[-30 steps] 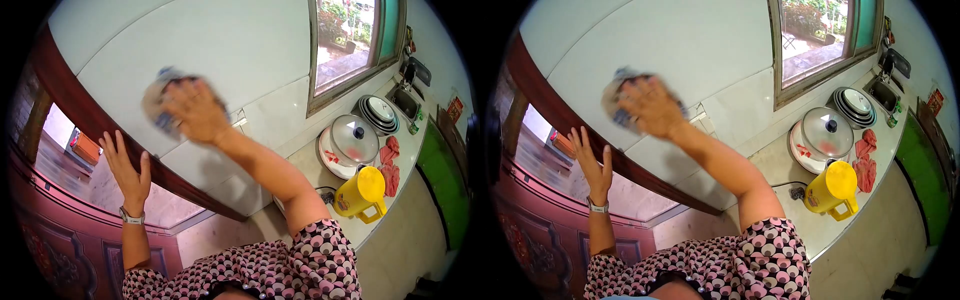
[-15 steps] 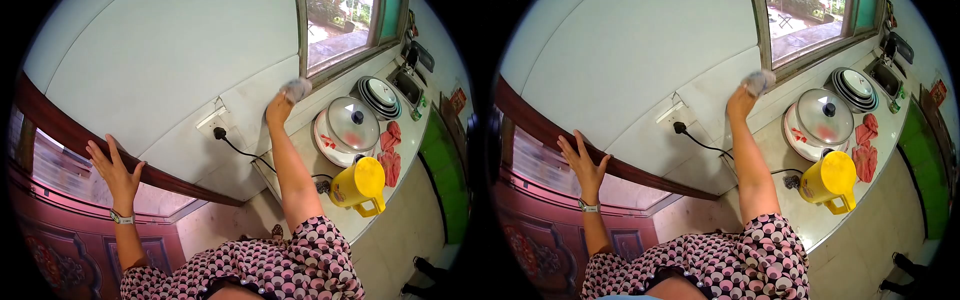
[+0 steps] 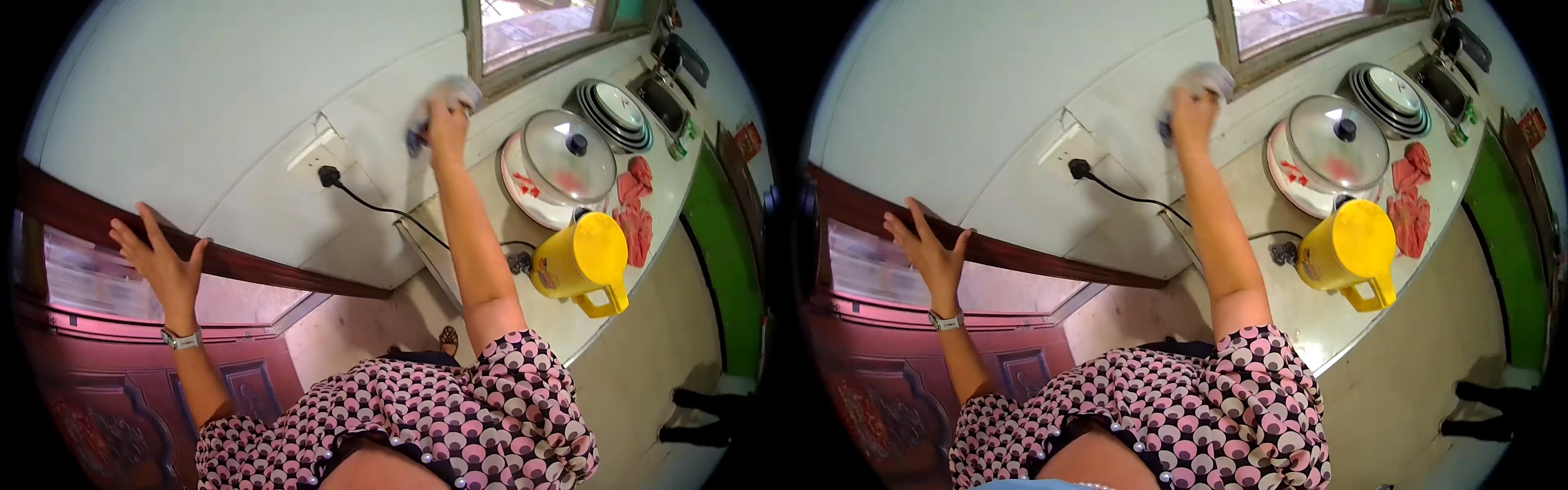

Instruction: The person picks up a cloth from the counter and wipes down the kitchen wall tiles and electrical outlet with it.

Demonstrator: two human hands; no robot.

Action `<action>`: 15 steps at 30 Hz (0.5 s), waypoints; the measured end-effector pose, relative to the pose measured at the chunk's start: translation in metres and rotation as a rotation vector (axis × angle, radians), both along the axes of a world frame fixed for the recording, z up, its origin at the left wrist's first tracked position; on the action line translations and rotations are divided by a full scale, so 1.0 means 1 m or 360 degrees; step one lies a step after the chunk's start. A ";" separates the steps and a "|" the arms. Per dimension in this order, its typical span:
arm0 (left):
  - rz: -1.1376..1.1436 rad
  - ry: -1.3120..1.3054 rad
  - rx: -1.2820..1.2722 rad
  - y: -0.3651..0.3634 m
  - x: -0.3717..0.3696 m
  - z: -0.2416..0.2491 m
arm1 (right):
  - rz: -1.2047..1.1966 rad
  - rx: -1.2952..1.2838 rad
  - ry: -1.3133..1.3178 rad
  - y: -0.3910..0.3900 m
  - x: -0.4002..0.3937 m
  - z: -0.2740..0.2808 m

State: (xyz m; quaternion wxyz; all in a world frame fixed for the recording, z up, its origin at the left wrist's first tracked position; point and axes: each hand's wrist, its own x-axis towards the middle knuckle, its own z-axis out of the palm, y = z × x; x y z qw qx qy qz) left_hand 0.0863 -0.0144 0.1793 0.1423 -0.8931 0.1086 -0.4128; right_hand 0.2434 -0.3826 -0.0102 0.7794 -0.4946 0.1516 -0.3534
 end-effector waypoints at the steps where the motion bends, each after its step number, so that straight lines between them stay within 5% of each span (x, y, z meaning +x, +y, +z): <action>1: 0.0036 -0.0006 0.0012 -0.001 0.000 -0.001 | -0.0072 -0.0203 -0.0057 0.012 -0.012 0.031; 4: 0.0090 -0.0020 0.0025 -0.003 0.001 -0.002 | -0.0475 -0.1083 -0.0370 0.054 -0.031 0.083; 8: -0.0068 -0.0025 -0.0085 -0.008 0.001 -0.004 | -0.0363 -0.0866 -0.0621 0.081 -0.041 0.082; 10: 0.0033 0.0003 -0.0137 -0.015 0.000 -0.016 | -0.0477 -0.0854 -0.0638 0.072 -0.027 0.041; 12: 0.0101 -0.0012 -0.0118 -0.016 0.003 -0.024 | -0.0164 -0.0478 -0.0303 0.064 -0.029 -0.002; 13: 0.0079 -0.0020 -0.0109 -0.014 0.005 -0.025 | -0.0383 -0.0964 -0.0292 0.055 -0.022 -0.044; 15: 0.0068 -0.0029 -0.0101 -0.012 0.006 -0.024 | -0.0263 -0.0418 -0.0104 0.056 -0.022 -0.092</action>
